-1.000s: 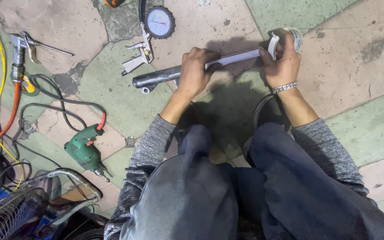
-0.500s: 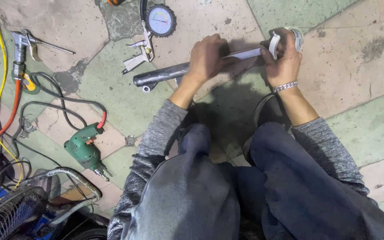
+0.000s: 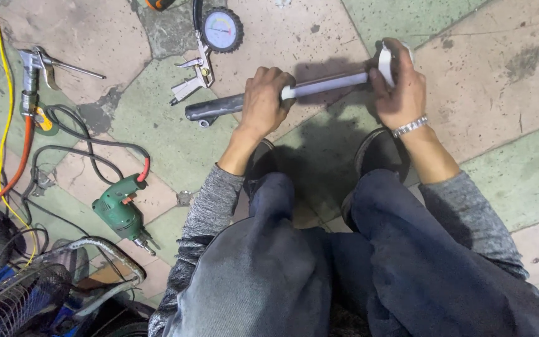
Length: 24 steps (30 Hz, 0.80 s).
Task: The person is wrapping white tape around a motorcycle fork tube, likely for protection or marking during a repair process.
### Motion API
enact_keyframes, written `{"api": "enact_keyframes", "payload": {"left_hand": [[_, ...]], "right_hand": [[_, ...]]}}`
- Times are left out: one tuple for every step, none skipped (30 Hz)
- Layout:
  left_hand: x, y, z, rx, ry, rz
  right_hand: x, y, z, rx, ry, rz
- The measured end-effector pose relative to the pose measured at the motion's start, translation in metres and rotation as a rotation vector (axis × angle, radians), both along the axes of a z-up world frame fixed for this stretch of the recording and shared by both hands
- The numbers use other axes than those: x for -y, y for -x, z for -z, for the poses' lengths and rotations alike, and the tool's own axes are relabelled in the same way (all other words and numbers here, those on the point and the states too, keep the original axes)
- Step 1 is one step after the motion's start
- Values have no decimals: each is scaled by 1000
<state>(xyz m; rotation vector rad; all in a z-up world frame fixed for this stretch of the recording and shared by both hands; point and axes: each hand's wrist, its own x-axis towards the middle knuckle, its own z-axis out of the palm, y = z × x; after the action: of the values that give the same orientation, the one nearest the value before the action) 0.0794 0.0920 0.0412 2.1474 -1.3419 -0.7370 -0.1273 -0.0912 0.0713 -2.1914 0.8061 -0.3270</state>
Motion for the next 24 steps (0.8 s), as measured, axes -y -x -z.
{"api": "enact_keyframes", "payload": {"left_hand": [[-1, 2, -1, 14, 17, -9], [-3, 3, 0, 13, 15, -11], [-4, 3, 2, 19, 3, -17], [-5, 4, 3, 24, -9, -23], [-5, 3, 3, 22, -8, -23], [-5, 3, 3, 13, -27, -25], [-4, 2, 3, 6, -44, -27], [2, 2, -4, 6, -42, -26], [5, 2, -11, -62, -15, -68], [9, 3, -17, -130, 12, -109], [14, 2, -27, -130, 12, -110], [19, 2, -36, -327, 121, -143], [22, 3, -45, -525, 228, -178], [26, 4, -50, -527, 225, -183], [30, 4, -54, -603, 203, -167], [36, 4, -58, -680, 180, -150], [37, 3, -60, -681, 180, -153], [39, 3, -62, -701, 270, -149], [42, 3, -63, -722, 359, -141], [42, 2, -62, -724, 358, -140], [42, 1, -62, -718, 353, -144], [41, 0, -62, -711, 348, -149], [39, -1, -56, -711, 348, -148], [36, -2, -49, -669, 353, -204]], "right_hand": [[0, 1, -5, 28, 100, -59], [-2, 1, -13, 27, 99, -61], [-4, 1, -21, -13, 85, -82], [-6, 1, -30, -52, 72, -103], [-6, -2, -38, -54, 73, -102], [-7, -5, -46, -100, -42, -135], [-6, -8, -54, -144, -155, -169], [-5, -11, -58, -144, -153, -168], [-5, -14, -61, -139, -187, -199], [-5, -17, -64, -134, -221, -229], [-5, -18, -63, -135, -221, -230], [-5, -19, -62, -161, -243, -260], [-6, -19, -61, -187, -268, -294], [-7, -23, -65, -189, -272, -297], [-8, -28, -68, -216, -305, -324], [-8, -32, -72, -242, -338, -351], [-7, -31, -70, -244, -339, -354], [-6, -30, -68, -194, -328, -369], [-5, -27, -65, -144, -317, -381], [-3, -26, -65, -146, -318, -379], [-1, -26, -64, -118, -299, -398], [1, -26, -64, -91, -281, -417], [7, -27, -66, -90, -280, -416], [12, -27, -68, -143, -158, -434]]}}
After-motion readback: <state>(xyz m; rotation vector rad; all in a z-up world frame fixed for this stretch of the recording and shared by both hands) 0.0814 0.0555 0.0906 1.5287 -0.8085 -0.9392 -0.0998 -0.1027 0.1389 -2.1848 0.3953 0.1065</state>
